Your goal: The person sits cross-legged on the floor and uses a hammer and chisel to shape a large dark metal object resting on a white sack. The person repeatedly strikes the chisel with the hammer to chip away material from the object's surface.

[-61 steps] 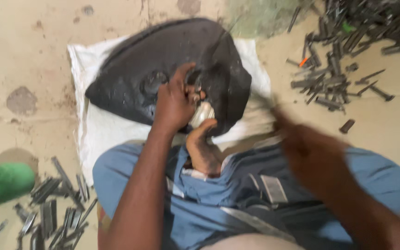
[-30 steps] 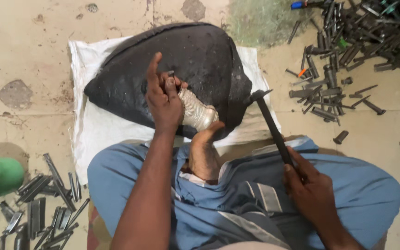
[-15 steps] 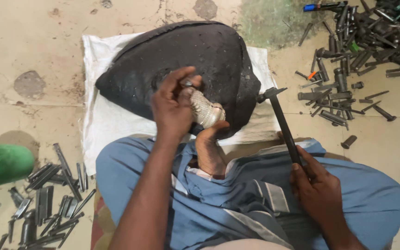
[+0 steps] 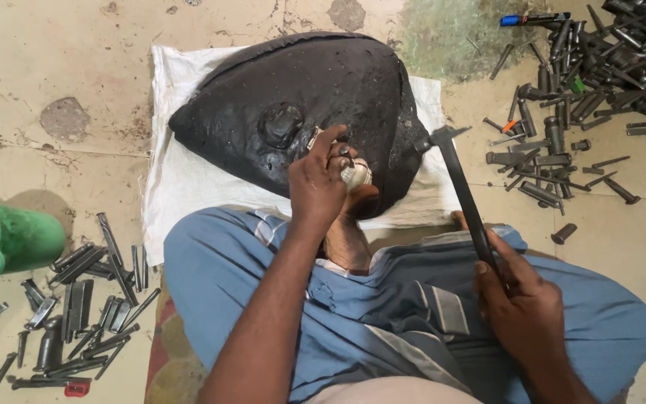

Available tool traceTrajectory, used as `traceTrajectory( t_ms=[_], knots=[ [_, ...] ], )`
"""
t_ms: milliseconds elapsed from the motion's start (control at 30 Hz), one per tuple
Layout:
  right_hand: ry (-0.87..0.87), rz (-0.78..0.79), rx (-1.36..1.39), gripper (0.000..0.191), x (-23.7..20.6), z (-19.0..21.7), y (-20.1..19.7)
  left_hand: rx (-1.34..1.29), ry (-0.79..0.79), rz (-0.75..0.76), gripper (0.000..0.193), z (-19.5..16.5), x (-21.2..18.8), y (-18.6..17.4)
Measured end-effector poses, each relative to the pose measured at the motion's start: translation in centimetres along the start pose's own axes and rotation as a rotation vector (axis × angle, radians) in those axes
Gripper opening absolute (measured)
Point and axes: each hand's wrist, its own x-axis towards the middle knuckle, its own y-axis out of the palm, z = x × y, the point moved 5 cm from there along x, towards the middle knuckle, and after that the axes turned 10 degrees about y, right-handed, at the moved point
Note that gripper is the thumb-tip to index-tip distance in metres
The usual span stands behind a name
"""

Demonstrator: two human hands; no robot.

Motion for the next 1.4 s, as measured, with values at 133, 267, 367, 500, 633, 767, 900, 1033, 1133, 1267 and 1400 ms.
traceTrajectory(
  t_ms=[133,267,367,500,633,767,900,1033,1133,1267,1400],
  knots=[
    [-0.014,0.052,0.032,0.052,-0.6,1.6,-0.5,0.064,0.008,-0.009,0.042,-0.1,-0.1,0.4],
    [-0.091,0.067,0.018,0.053,-1.2,3.5,-0.9,0.083,0.031,-0.025,0.045,-0.1,-0.2,0.6],
    [-0.168,0.062,-0.041,0.052,-1.7,4.7,-1.1,0.076,0.037,-0.027,0.054,-0.1,-0.4,0.6],
    [-0.200,0.072,-0.092,0.052,-1.8,5.2,-1.1,0.153,0.041,-0.023,0.058,-0.1,-0.7,0.4],
    [-0.384,0.016,-0.230,0.050,-1.4,6.1,-0.9,0.152,0.051,-0.027,0.062,-0.2,-0.9,0.2],
    [-0.516,-0.049,-0.418,0.045,-2.2,7.6,-1.4,0.180,-0.004,-0.006,0.057,0.2,-0.9,0.2],
    [-0.654,-0.194,-0.332,0.042,-4.6,9.9,-2.9,0.202,-0.005,0.003,0.056,0.4,-1.0,0.4],
    [-0.822,-0.238,-0.670,0.049,-4.3,10.8,-0.1,0.208,-0.001,0.001,0.053,0.6,-1.1,0.3],
    [-0.707,-0.079,-0.726,0.054,-2.8,9.8,1.5,0.231,0.051,-0.001,0.053,0.5,-1.2,0.3],
    [-0.632,-0.158,-0.368,0.041,-3.6,9.0,0.4,0.216,0.064,-0.008,0.058,0.6,-1.4,0.3],
    [-0.649,-0.179,-0.377,0.039,-3.6,8.6,1.0,0.184,0.125,0.003,0.055,0.1,-1.4,0.2]
  ],
)
